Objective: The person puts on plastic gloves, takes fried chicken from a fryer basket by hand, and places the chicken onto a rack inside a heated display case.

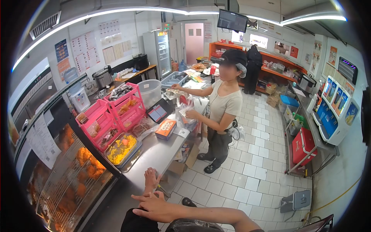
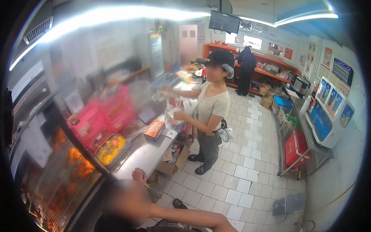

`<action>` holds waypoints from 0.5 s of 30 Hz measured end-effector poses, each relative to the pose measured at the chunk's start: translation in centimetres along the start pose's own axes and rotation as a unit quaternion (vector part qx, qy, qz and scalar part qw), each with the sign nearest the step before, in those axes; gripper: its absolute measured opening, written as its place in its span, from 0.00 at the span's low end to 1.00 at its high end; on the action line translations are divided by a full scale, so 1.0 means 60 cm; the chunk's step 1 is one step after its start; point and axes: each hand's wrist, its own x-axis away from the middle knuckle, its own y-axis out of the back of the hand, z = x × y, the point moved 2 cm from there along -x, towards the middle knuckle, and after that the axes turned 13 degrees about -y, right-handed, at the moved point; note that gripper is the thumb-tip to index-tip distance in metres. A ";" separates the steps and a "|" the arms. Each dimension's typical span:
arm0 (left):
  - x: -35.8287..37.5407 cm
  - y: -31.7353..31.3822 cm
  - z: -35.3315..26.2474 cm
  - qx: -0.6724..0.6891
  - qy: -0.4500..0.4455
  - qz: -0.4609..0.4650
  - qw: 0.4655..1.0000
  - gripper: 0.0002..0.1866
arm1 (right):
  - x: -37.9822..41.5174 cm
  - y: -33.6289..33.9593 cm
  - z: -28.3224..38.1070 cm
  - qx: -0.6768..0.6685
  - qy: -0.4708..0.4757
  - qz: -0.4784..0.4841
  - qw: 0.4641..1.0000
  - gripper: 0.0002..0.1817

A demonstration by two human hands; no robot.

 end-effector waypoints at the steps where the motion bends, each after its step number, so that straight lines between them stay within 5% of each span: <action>1: 0.002 0.001 0.000 0.001 0.003 -0.001 1.000 0.21 | -0.002 -0.009 -0.002 0.000 0.004 -0.011 1.000 0.34; 10: 0.005 -0.015 0.019 -0.020 -0.013 -0.020 1.000 0.27 | 0.004 -0.002 -0.021 -0.038 0.114 0.012 0.993 0.27; 15: 0.009 0.001 0.002 -0.006 0.014 -0.001 1.000 0.29 | -0.001 0.000 0.008 0.094 0.002 0.049 0.994 0.22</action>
